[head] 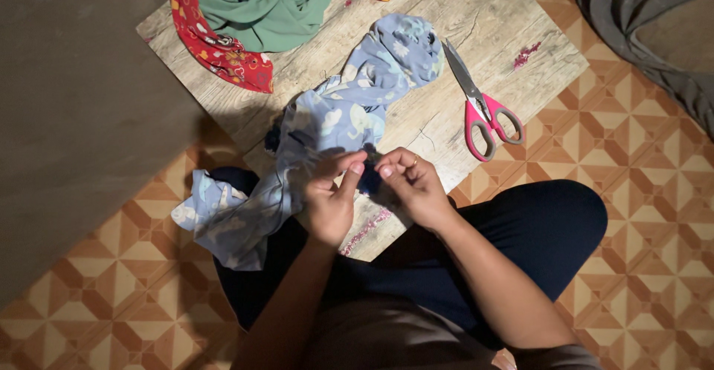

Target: The person sits on the floor and hand-sews a button onto a green garment using a needle and thread, then cuts the thread with scissors. They fold the garment aside, stack other clothing pieces, and handle a blue thread spool.

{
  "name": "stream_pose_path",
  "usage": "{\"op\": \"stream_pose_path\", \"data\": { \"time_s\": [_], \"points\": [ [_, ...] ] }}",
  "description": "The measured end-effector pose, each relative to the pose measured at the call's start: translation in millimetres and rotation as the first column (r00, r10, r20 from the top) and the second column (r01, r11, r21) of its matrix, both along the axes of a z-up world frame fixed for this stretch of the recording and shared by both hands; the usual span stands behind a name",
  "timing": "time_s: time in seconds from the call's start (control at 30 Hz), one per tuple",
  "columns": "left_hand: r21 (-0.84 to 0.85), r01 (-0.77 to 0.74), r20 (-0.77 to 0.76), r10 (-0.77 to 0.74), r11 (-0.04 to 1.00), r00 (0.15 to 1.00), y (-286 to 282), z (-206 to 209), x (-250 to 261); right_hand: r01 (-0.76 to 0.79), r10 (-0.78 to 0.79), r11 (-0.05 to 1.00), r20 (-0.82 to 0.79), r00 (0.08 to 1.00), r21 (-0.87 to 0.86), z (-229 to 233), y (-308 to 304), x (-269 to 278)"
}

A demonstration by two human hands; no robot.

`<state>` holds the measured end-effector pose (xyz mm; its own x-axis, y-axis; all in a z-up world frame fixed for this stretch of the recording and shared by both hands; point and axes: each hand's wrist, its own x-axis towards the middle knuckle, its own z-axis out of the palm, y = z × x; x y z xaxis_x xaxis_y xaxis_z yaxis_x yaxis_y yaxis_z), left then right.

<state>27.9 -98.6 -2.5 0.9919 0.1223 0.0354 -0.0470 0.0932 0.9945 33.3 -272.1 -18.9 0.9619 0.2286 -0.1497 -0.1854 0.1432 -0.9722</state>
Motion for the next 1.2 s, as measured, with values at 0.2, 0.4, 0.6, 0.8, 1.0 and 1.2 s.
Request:
{"op": "stream_pose_path", "data": {
  "time_s": [0.2, 0.4, 0.6, 0.8, 1.0, 1.2],
  "points": [
    [0.134, -0.035, 0.027, 0.032, 0.99, 0.999, 3.8, 3.9, -4.9, 0.033, -0.033, 0.999, 0.017, 0.999, -0.015, -2.5, -0.6, -0.1],
    [-0.068, 0.045, -0.113, -0.052, 0.997, 0.992, 3.2, 4.7, -3.8, 0.119, -0.116, 0.992, 0.071, 0.991, -0.038, -4.1, -0.8, -1.0],
    [-0.324, 0.077, -0.179, -0.141, 0.943, 0.974, 0.2, -0.1, -7.6, 0.231, -0.228, 0.972, 0.064, 0.972, -0.04, -7.1, 3.7, -9.0],
    [-0.269, 0.096, -0.189, -0.15, 0.958, 0.97, -1.9, 4.0, -17.4, 0.351, -0.345, 0.927, 0.073, 0.936, -0.13, 12.3, 16.4, -30.6],
    [-0.244, 0.057, -0.345, -0.141, 0.968, 0.928, 1.3, 18.9, -29.6, 0.384, -0.307, 0.907, 0.353, 0.884, -0.171, 47.3, 26.3, -38.1],
    [-0.306, 0.084, -0.175, -0.143, 0.948, 0.974, 1.8, 23.4, -31.7, 0.441, -0.234, 0.836, 0.514, 0.825, -0.327, 83.8, 37.3, -37.8]
  ]
}}
